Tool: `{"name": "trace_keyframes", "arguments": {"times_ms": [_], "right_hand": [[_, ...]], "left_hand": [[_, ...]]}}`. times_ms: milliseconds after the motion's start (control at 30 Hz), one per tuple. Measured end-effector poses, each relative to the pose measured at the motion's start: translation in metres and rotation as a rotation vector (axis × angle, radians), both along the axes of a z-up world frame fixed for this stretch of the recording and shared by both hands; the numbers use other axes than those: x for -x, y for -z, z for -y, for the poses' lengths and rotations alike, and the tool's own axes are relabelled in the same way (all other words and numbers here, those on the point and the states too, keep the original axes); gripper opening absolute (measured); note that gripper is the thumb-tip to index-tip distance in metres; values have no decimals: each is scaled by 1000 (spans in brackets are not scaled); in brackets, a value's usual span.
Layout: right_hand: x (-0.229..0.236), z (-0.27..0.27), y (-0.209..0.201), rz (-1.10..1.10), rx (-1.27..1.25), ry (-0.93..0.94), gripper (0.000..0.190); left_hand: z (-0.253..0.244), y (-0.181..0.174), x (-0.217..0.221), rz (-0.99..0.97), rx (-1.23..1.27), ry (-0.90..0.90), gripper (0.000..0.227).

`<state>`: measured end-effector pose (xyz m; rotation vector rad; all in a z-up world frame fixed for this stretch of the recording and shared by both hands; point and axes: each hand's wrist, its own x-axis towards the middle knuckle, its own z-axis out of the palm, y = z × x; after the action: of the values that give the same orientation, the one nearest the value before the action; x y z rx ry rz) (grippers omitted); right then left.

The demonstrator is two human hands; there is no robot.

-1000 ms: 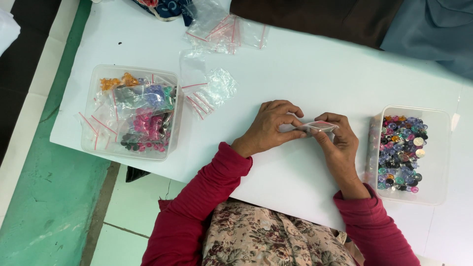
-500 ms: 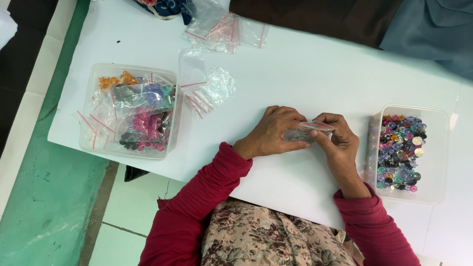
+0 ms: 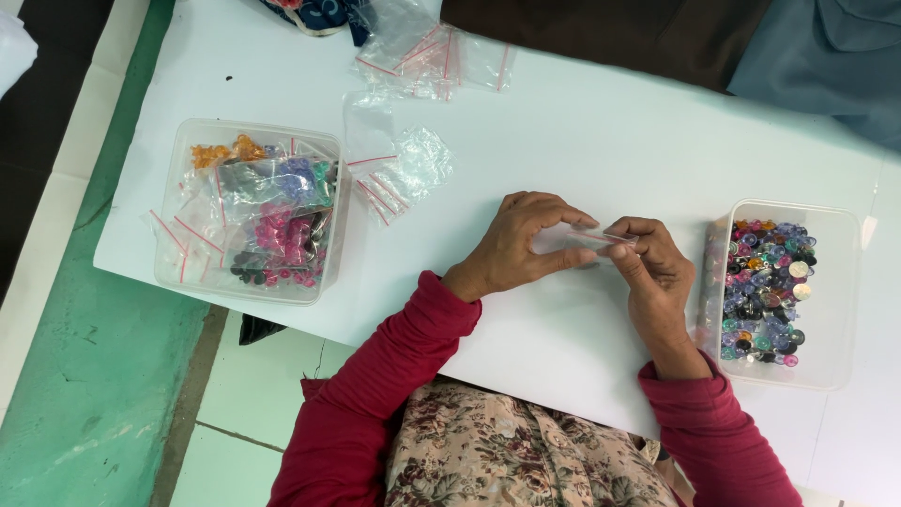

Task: Sorting purple buttons from a mixed container and placing them into a small plastic bag.

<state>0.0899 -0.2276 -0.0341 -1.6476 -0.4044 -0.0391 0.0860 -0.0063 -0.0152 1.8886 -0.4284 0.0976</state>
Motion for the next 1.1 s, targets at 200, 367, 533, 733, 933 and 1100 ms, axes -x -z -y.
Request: {"name": "trace_keyframes", "arguments": {"times_ms": [200,367,533,733,933,1100], "right_hand": [[3,-5,-11,29,46,-61,18],[5,-5,-14,69,31,-60,15],[8,-1,-9,80,26,-47,11],[6,2,2,-5,-105,9,13],[5,1,10,-97,-257,9,17],[6,-8,6,-68,-99,-161,12]], "left_hand": [[0,13,-5,28,154,-7,15],[1,7,0,69,117,2,13],[6,4,4,78,122,39,13],[2,-2,4,19,220,86,11],[1,-6,5,-32,305,105,12],[-2,-10,4,-76,395,91,14]]}}
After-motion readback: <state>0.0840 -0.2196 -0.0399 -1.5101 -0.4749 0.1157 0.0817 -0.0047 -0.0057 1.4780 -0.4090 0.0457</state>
